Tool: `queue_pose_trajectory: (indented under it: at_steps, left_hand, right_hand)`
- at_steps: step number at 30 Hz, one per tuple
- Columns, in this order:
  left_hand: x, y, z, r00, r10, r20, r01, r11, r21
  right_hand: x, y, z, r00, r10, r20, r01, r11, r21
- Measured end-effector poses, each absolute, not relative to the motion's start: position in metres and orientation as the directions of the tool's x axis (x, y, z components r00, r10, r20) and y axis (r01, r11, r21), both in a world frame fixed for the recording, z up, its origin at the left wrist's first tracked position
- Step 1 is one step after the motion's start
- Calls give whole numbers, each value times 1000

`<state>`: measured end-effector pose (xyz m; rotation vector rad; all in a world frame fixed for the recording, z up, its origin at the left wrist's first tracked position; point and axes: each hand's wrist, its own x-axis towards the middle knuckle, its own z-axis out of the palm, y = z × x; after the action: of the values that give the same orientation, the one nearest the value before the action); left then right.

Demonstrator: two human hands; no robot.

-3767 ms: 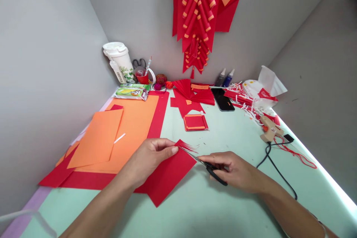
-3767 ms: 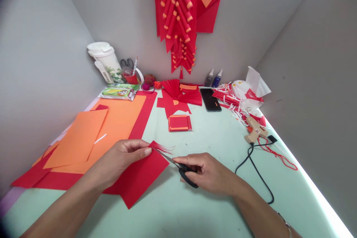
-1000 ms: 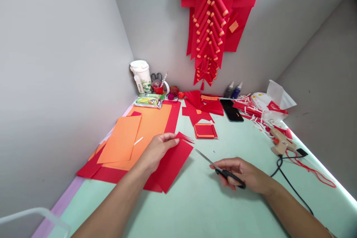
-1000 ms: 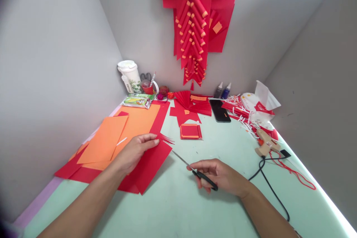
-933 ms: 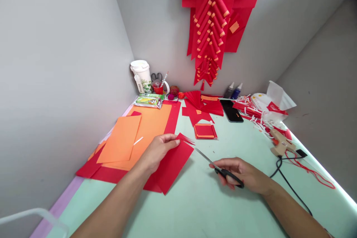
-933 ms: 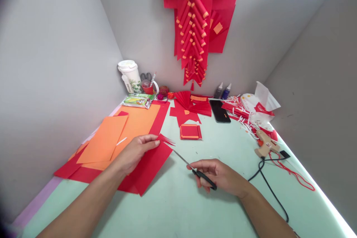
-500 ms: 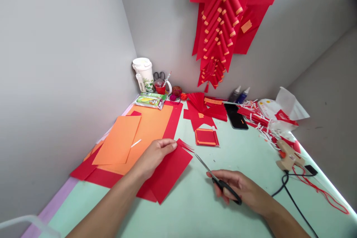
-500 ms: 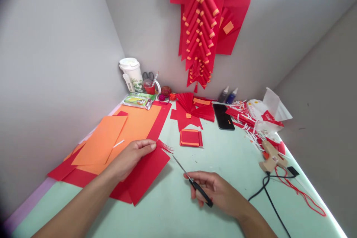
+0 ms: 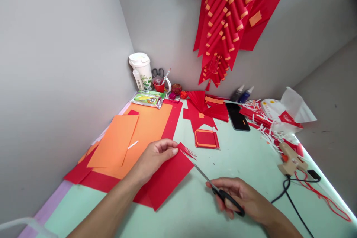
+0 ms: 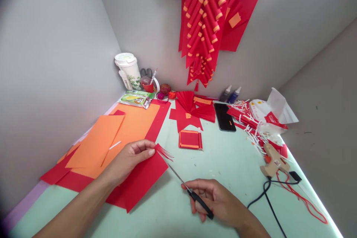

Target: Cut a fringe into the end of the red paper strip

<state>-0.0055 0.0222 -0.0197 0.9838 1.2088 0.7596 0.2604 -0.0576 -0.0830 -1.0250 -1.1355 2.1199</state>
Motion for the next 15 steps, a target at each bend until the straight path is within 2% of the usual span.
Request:
queue_pose_trajectory:
  at_steps: [4, 10, 15]
  left_hand:
    - [-8, 23, -19, 224, 896, -383, 2, 392, 920]
    - [-15, 24, -16, 179, 917, -357, -60, 372, 926]
    - [-22, 25, -16, 182, 925, -333, -120, 357, 926]
  right_hand:
    - [258, -58, -78, -566, 740, -363, -100, -499, -861]
    - [253, -60, -69, -538, 785, -308, -45, -391, -919]
    - [248, -60, -70, -526, 826, -204, -111, -305, -946]
